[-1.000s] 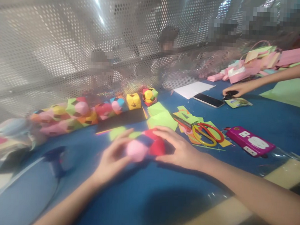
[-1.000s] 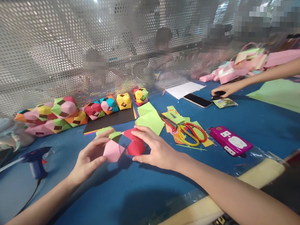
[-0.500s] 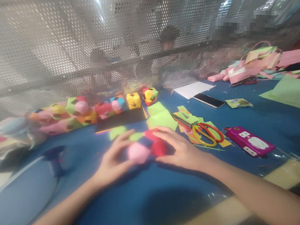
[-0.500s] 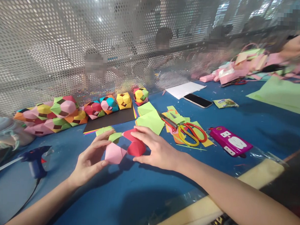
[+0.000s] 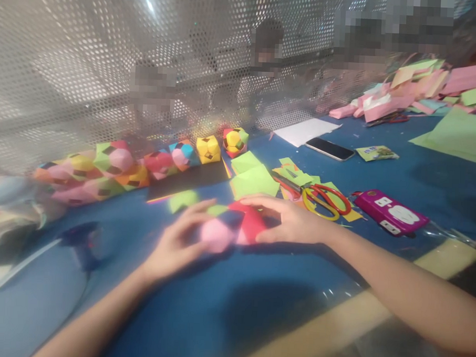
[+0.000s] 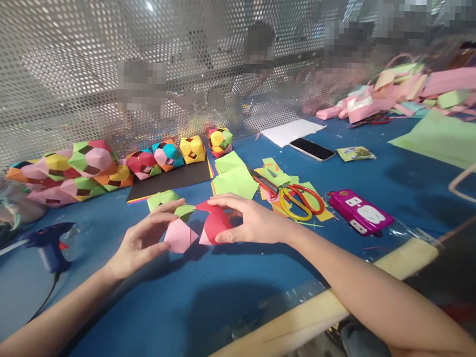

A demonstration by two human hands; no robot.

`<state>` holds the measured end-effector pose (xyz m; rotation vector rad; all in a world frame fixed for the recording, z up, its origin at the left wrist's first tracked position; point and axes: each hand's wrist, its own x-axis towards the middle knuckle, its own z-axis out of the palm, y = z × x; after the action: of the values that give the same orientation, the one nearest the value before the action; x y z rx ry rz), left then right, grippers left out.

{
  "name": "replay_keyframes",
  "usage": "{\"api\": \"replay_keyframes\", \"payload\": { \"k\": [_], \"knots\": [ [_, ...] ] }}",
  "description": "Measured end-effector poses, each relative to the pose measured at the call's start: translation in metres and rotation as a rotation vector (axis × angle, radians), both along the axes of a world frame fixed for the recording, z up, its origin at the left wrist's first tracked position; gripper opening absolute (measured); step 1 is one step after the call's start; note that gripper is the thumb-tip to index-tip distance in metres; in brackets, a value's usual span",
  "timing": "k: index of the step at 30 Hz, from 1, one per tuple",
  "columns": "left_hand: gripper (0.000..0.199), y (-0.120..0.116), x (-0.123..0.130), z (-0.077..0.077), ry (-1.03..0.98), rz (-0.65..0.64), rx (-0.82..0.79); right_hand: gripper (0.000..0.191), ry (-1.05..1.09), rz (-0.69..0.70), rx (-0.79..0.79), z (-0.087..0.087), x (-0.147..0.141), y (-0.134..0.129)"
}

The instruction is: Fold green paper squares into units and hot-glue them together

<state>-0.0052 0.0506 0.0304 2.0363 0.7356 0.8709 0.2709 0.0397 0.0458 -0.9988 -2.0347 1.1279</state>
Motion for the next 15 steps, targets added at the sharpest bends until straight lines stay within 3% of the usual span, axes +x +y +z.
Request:
{"api": "replay_keyframes", "payload": {
  "k": [6, 15],
  "knots": [
    [0.037, -0.003, 0.006, -0.001, -0.029, 0.083, 0.017, 0.058, 0.166, -0.044, -0.025, -0.007, -0.010, -0.005],
    [0.035, -0.007, 0.011, -0.008, -0.059, 0.123, 0.028, 0.054, 0.206, -0.090, 0.050, -0.016, -0.015, -0.006]
  ]
}}
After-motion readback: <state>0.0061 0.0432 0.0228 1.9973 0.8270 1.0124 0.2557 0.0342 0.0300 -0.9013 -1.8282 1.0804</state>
